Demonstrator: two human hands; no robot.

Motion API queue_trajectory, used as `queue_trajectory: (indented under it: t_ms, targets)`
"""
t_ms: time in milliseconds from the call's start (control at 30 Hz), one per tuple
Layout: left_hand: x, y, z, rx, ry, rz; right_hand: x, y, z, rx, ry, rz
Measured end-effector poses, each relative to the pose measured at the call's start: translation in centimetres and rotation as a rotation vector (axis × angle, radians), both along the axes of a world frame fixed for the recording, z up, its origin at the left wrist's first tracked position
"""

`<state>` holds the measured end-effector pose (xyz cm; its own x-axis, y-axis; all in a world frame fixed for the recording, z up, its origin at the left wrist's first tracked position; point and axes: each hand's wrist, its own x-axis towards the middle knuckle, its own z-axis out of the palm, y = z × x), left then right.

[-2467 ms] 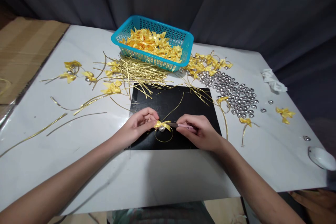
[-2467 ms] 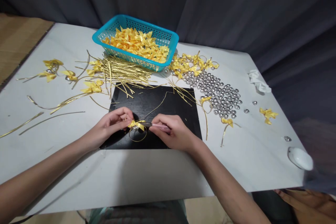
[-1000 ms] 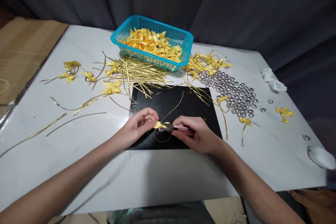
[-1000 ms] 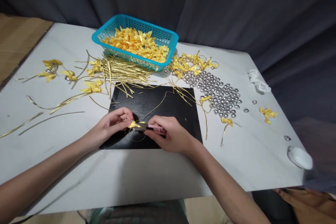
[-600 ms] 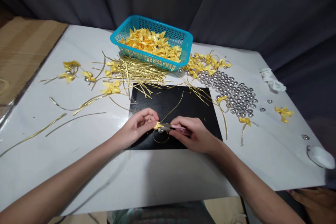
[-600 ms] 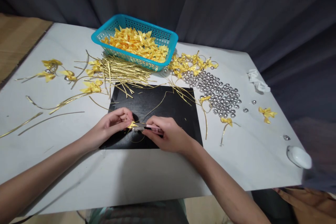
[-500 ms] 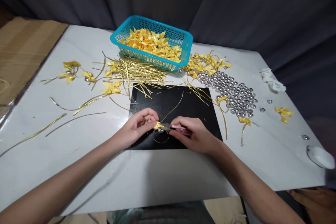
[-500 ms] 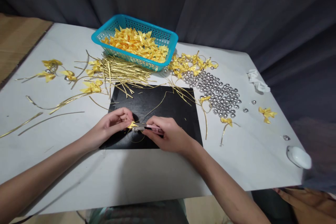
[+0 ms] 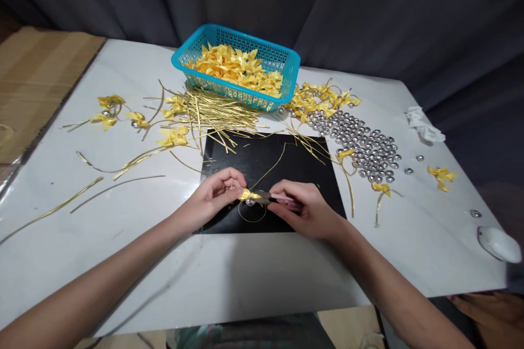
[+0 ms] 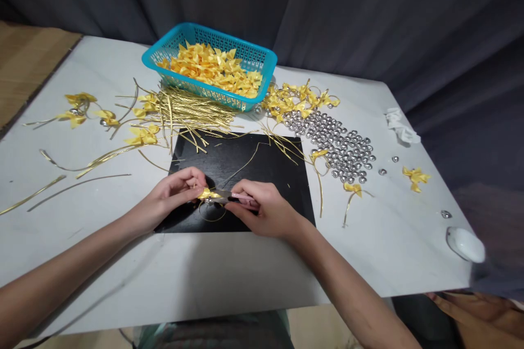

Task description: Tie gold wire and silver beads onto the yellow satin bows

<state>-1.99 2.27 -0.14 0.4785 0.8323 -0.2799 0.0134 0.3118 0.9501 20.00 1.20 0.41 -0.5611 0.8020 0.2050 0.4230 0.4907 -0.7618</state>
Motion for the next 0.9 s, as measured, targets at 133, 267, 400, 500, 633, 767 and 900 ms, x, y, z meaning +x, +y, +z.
queue_trajectory:
  t_ms: [133, 267, 400, 500, 633, 767, 900]
  targets:
    - [0.02, 0.03, -0.03, -0.005, -0.002, 0.004, 0.07, 0.11, 0.21, 0.003, -0.001, 0.006]
    - [0.04, 0.0, -0.02, -0.007, -0.012, 0.002, -0.18, 0.1, 0.2, -0.002, -0.006, 0.019]
    - [-0.04, -0.12, 0.05, -0.005, -0.014, -0.003, -0.34, 0.04, 0.11, -0.012, -0.029, 0.028]
    - [-0.03, -0.13, 0.14, -0.004, -0.01, 0.003, -0.33, -0.05, 0.05, -0.016, -0.063, 0.031]
    - [0.06, -0.02, 0.23, -0.005, -0.008, 0.006, -0.33, -0.14, 0.03, -0.03, -0.094, 0.024]
    - [0.07, 0.03, 0.16, -0.011, -0.019, 0.002, -0.17, -0.04, 0.17, -0.015, -0.084, 0.031]
    - [-0.02, 0.04, -0.02, -0.007, -0.019, 0.005, 0.32, 0.15, 0.43, 0.022, -0.068, 0.025]
